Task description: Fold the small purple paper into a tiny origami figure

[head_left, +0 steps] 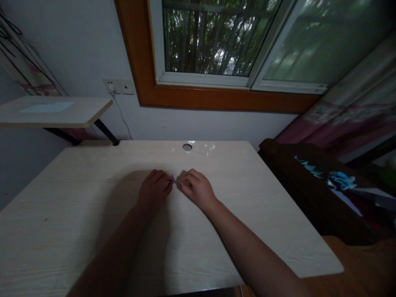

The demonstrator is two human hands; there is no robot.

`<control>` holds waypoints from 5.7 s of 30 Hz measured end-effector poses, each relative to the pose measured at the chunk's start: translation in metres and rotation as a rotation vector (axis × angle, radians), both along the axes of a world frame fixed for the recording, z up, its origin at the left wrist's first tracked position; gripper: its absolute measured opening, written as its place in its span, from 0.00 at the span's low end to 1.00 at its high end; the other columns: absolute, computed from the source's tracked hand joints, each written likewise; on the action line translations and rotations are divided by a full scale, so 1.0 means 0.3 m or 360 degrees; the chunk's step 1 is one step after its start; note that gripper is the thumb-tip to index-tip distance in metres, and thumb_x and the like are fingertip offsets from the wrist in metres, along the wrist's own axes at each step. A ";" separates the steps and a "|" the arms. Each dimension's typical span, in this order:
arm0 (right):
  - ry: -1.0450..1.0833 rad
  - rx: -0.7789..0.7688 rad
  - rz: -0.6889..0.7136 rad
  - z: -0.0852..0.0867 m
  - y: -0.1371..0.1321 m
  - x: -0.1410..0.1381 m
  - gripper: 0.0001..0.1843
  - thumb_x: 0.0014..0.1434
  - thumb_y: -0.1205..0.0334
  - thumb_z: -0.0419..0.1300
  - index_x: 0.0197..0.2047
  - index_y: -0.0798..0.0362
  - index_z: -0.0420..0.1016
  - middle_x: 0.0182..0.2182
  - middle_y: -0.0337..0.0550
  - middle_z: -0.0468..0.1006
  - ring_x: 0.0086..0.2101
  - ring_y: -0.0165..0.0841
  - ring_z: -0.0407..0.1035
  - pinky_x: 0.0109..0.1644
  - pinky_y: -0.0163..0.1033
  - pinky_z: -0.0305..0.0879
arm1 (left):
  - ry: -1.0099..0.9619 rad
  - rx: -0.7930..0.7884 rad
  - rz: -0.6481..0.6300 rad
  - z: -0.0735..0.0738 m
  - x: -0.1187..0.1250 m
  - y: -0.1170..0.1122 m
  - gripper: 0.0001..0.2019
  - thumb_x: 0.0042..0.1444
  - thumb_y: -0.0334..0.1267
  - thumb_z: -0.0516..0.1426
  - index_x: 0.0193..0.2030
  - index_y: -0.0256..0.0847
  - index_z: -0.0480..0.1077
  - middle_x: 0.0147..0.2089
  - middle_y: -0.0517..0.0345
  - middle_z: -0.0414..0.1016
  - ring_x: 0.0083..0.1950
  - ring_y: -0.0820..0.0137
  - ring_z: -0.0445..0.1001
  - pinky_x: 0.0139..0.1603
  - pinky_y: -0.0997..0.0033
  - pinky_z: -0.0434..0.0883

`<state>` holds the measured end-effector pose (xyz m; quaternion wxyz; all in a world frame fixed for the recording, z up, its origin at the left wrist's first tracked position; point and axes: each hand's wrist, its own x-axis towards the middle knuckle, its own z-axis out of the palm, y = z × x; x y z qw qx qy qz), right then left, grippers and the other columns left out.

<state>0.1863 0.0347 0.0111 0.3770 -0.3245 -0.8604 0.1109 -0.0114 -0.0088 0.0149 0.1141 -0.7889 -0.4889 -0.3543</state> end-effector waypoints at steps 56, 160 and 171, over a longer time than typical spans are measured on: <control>0.0372 -0.0127 0.0165 -0.005 -0.016 -0.003 0.06 0.65 0.62 0.60 0.42 0.48 0.78 0.37 0.45 0.77 0.36 0.33 0.72 0.39 0.37 0.70 | -0.1087 -0.0603 -0.0211 -0.011 0.015 0.003 0.04 0.58 0.39 0.59 0.36 0.42 0.74 0.36 0.57 0.75 0.37 0.70 0.76 0.40 0.70 0.77; 0.0275 -0.0030 0.0193 -0.017 0.004 0.008 0.07 0.66 0.60 0.59 0.43 0.49 0.79 0.37 0.45 0.80 0.39 0.35 0.72 0.44 0.41 0.70 | -0.0958 -0.0723 -0.0118 -0.026 0.003 -0.009 0.07 0.58 0.42 0.61 0.39 0.43 0.77 0.37 0.57 0.80 0.37 0.69 0.79 0.42 0.70 0.77; 0.0019 0.0125 0.0150 0.000 0.002 0.016 0.08 0.66 0.59 0.58 0.43 0.50 0.79 0.36 0.46 0.79 0.38 0.36 0.71 0.43 0.42 0.68 | -0.0726 -0.0559 -0.0196 -0.019 -0.003 -0.005 0.06 0.59 0.35 0.59 0.39 0.43 0.78 0.38 0.55 0.79 0.38 0.69 0.77 0.44 0.70 0.75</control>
